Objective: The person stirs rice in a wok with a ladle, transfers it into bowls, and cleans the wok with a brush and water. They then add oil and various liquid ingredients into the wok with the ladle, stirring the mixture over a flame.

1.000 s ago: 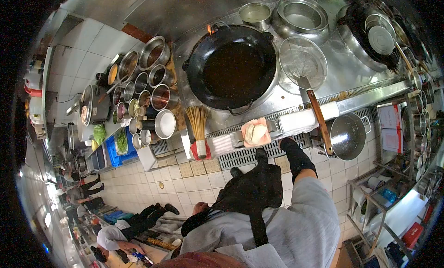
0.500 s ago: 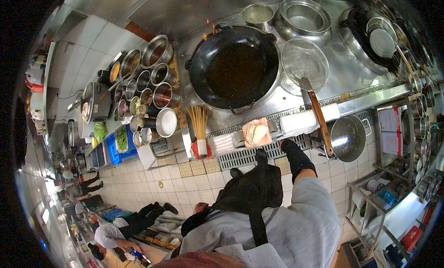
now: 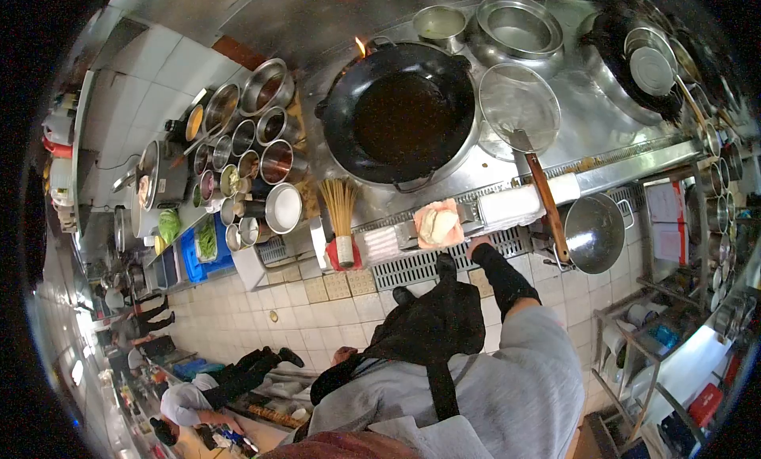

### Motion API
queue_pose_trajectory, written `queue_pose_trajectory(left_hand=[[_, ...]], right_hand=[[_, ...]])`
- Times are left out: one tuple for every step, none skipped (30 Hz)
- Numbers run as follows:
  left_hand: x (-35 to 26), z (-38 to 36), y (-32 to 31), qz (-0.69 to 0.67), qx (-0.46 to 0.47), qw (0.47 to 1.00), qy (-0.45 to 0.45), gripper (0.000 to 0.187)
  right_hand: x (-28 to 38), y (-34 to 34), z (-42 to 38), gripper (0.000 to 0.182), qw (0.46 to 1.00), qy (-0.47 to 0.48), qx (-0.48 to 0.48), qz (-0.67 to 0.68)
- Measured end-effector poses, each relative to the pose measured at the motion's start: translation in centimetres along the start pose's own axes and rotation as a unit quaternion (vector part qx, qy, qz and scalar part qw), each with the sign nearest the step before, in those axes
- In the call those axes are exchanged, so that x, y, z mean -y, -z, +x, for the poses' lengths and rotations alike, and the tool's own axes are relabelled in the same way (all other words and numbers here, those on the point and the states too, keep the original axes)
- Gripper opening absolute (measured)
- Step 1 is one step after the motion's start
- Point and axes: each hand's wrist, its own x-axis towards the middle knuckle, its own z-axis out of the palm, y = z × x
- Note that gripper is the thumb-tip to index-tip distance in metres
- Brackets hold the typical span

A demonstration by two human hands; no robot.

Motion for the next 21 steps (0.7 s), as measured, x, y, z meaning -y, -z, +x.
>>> queue_pose_trajectory(left_hand=[[-0.7,-0.1,-0.3,0.002,0.008,1.000,-0.015,0.025],[-2.0,-0.2,-0.6,0.005,0.017,0.999,-0.030,0.024],[-2.8,-0.3,-0.8,0.008,0.026,0.999,-0.046,0.024],[-1.4,2.4,-0.9,-0.012,0.080,0.995,-0.056,0.023],[-0.7,5.8,-1.4,-0.032,0.134,0.988,-0.066,0.023],[-0.2,8.0,-1.7,-0.052,0.188,0.978,-0.077,0.022],[-1.7,8.5,-3.0,0.051,0.140,0.980,-0.132,0.024],[-4.2,9.1,-5.0,0.155,0.090,0.966,-0.188,0.025],[-7.3,9.2,-6.9,0.182,0.097,0.962,-0.179,0.026],[-9.6,9.0,-8.5,0.209,0.103,0.957,-0.172,0.028],[-9.3,11.7,-10.3,0.274,0.103,0.905,-0.310,0.029],[-8.6,14.8,-12.0,0.329,0.099,0.829,-0.441,0.031],[-11.1,14.2,-14.1,0.282,0.092,0.895,-0.334,0.032],[-13.8,13.4,-16.2,0.222,0.069,0.946,-0.226,0.033],[-16.2,12.7,-18.2,0.095,0.068,0.982,-0.148,0.035],[-18.7,10.9,-19.7,-0.076,0.104,0.989,-0.078,0.036],[-21.4,8.6,-21.1,-0.211,0.122,0.970,-0.014,0.038],[-23.6,6.6,-22.1,-0.297,0.138,0.945,0.022,0.040],[-25.3,5.0,-22.9,-0.335,0.152,0.929,0.038,0.041],[-25.7,4.7,-23.1,-0.329,0.190,0.925,0.013,0.044],[-26.1,5.0,-23.4,-0.291,0.197,0.936,0.013,0.043]], right_hand=[[0.9,-1.1,-0.1,0.086,0.996,0.037,-0.038,0.068],[1.8,-2.2,-0.3,0.090,0.985,0.079,-0.071,0.133],[3.0,0.4,-2.5,0.081,0.955,0.061,0.030,0.290],[4.2,-0.4,-3.6,0.072,0.919,0.126,-0.032,0.373],[6.0,-1.0,-4.5,0.068,0.903,0.142,-0.082,0.398],[7.1,-4.7,-3.5,0.066,0.914,0.114,-0.096,0.377],[8.3,-5.7,-3.8,0.065,0.954,0.071,-0.036,0.289],[9.6,-3.2,-6.5,0.061,0.953,0.064,0.003,0.295],[10.6,-3.2,-7.6,0.051,0.966,0.024,0.042,0.254],[11.2,-4.6,-7.9,0.051,0.958,0.035,0.023,0.284],[11.9,-6.5,-7.7,0.051,0.949,0.046,0.003,0.312],[12.5,-7.3,-7.5,0.051,0.939,0.059,-0.017,0.339],[13.2,-5.0,-8.7,0.048,0.902,0.072,0.033,0.425],[14.2,-2.3,-10.2,0.044,0.854,0.084,0.081,0.508],[15.3,-0.8,-11.6,0.041,0.816,0.107,0.038,0.567],[16.1,-0.2,-12.5,0.040,0.773,0.130,-0.004,0.621],[16.3,-0.4,-12.5,0.037,0.803,0.111,-0.011,0.585],[16.9,-0.7,-12.2,0.035,0.854,0.101,-0.077,0.505],[17.4,-1.1,-11.9,0.035,0.895,0.079,-0.141,0.417],[17.6,-1.3,-11.4,0.035,0.888,0.050,-0.152,0.431],[17.5,-1.5,-10.7,0.035,0.874,0.017,-0.158,0.459]])
